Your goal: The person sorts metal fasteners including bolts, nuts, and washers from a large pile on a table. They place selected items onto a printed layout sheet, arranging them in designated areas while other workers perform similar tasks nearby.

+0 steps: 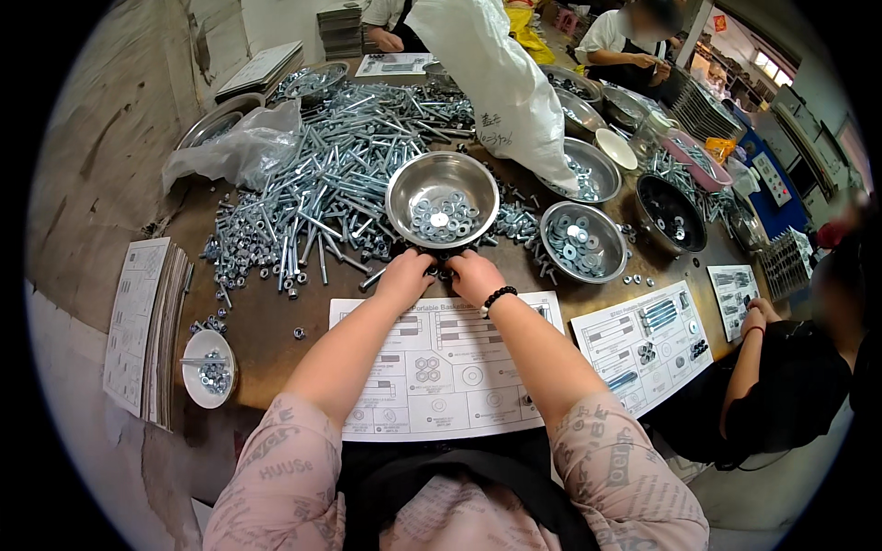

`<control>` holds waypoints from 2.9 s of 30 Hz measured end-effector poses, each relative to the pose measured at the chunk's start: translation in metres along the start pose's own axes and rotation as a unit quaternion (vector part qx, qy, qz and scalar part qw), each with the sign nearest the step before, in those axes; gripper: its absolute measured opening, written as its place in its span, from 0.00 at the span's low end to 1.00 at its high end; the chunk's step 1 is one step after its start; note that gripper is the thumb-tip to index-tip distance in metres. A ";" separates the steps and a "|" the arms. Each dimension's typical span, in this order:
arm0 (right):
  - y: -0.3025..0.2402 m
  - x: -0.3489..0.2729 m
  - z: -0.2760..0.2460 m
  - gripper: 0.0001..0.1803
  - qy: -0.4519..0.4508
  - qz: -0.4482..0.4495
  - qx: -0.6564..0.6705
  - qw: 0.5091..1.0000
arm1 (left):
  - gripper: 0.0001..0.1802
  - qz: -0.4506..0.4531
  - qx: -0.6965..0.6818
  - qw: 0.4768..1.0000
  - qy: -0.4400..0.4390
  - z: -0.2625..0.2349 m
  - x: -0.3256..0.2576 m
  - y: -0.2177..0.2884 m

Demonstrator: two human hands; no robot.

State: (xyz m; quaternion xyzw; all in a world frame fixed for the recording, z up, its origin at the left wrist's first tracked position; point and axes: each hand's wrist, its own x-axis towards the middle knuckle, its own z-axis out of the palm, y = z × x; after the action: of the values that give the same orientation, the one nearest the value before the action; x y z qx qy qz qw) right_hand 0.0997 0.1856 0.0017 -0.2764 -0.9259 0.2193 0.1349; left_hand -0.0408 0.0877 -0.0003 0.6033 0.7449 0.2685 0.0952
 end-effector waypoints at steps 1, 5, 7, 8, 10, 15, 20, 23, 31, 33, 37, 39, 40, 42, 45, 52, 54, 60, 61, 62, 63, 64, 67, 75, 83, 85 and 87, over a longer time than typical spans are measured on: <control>-0.001 0.000 0.000 0.11 0.007 0.003 0.002 1.000 | 0.15 -0.003 0.006 1.000 -0.007 -0.001 0.001 0.001; -0.001 0.001 0.004 0.08 -0.004 -0.018 -0.031 0.999 | 0.15 -0.010 0.017 1.000 -0.019 -0.003 0.001 0.005; -0.005 0.001 -0.001 0.08 -0.024 -0.009 -0.078 0.997 | 0.16 -0.005 0.018 1.000 -0.008 -0.001 0.000 0.005; -0.007 0.003 -0.004 0.08 -0.034 -0.006 -0.106 0.994 | 0.16 -0.012 0.030 0.999 -0.020 -0.004 -0.001 0.008; -0.010 0.006 -0.004 0.08 -0.043 0.005 -0.137 0.990 | 0.15 -0.011 0.038 0.999 -0.018 -0.001 0.000 0.005; -0.020 0.002 -0.005 0.09 -0.040 0.026 -0.082 0.996 | 0.13 -0.019 0.059 0.998 -0.012 0.001 0.001 0.007; -0.014 -0.014 -0.028 0.10 0.039 -0.040 -0.031 0.998 | 0.12 -0.032 -0.007 0.998 0.046 -0.007 -0.009 0.018; -0.002 -0.052 -0.058 0.12 0.029 -0.020 0.061 0.998 | 0.11 -0.029 -0.069 0.997 0.035 -0.009 -0.022 0.032; 0.023 -0.181 -0.112 0.11 -0.070 0.128 0.038 0.989 | 0.10 0.048 -0.150 0.980 -0.122 0.019 -0.066 0.114; 0.030 -0.204 -0.108 0.11 -0.073 0.147 0.008 0.986 | 0.12 0.092 -0.137 0.975 -0.151 0.033 -0.073 0.132; 0.032 -0.220 -0.101 0.10 -0.074 0.158 -0.002 0.985 | 0.13 0.130 -0.089 0.974 -0.162 0.057 -0.079 0.147; 0.031 -0.224 -0.101 0.10 -0.057 0.156 0.031 0.986 | 0.12 0.122 -0.120 0.967 -0.187 0.059 -0.081 0.157; 0.033 -0.225 -0.097 0.09 -0.044 0.144 0.035 0.988 | 0.12 0.123 -0.135 0.963 -0.196 0.062 -0.082 0.158; 0.036 -0.228 -0.093 0.09 -0.031 0.134 0.041 0.990 | 0.14 0.136 -0.156 0.957 -0.204 0.068 -0.085 0.159; 0.038 -0.231 -0.090 0.08 -0.026 0.135 0.057 0.989 | 0.15 0.146 -0.164 0.952 -0.212 0.068 -0.088 0.160; 0.032 -0.232 -0.090 0.08 -0.033 0.144 0.070 0.987 | 0.15 0.156 -0.173 0.949 -0.212 0.070 -0.091 0.160; 0.033 -0.232 -0.089 0.08 -0.021 0.133 0.059 0.989 | 0.15 0.144 -0.174 0.950 -0.213 0.069 -0.093 0.159; 0.018 -0.214 -0.088 0.07 0.077 0.112 0.118 0.984 | 0.16 0.143 -0.230 0.953 -0.137 0.052 -0.089 0.141; 0.012 -0.210 -0.088 0.07 0.080 0.108 0.136 0.982 | 0.16 0.141 -0.228 0.957 -0.112 0.045 -0.086 0.135; 0.009 -0.205 -0.084 0.08 0.085 0.088 0.153 0.981 | 0.15 0.139 -0.225 0.961 -0.086 0.038 -0.083 0.126; 0.002 -0.197 -0.082 0.08 0.058 0.083 0.146 0.984 | 0.15 0.137 -0.222 0.963 -0.061 0.029 -0.081 0.116; -0.007 -0.190 -0.079 0.08 0.048 0.074 0.157 0.984 | 0.13 0.125 -0.211 0.969 -0.045 0.020 -0.078 0.103; -0.032 -0.171 -0.062 0.09 -0.014 0.052 0.166 0.985 | 0.14 0.072 -0.156 0.985 -0.003 -0.013 -0.070 0.057; -0.077 -0.132 -0.012 0.09 -0.132 0.017 0.196 0.972 | 0.15 -0.004 0.035 0.991 0.131 -0.105 -0.055 -0.066; -0.079 -0.128 0.004 0.11 -0.154 0.081 0.219 0.960 | 0.28 0.019 0.204 0.967 0.149 -0.135 0.007 -0.105; -0.080 -0.129 0.006 0.11 -0.140 0.071 0.206 0.966 | 0.30 0.028 0.224 0.966 0.124 -0.129 0.031 -0.104; -0.081 -0.129 0.007 0.11 -0.140 0.072 0.194 0.968 | 0.30 0.051 0.242 0.962 0.115 -0.120 0.057 -0.104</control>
State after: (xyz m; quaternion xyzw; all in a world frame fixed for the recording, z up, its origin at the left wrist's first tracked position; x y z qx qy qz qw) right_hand 0.1649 0.0492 0.0181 -0.2775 -0.8531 0.4402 0.0383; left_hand -0.1994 0.0939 0.0572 0.6104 0.7619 0.1523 -0.1541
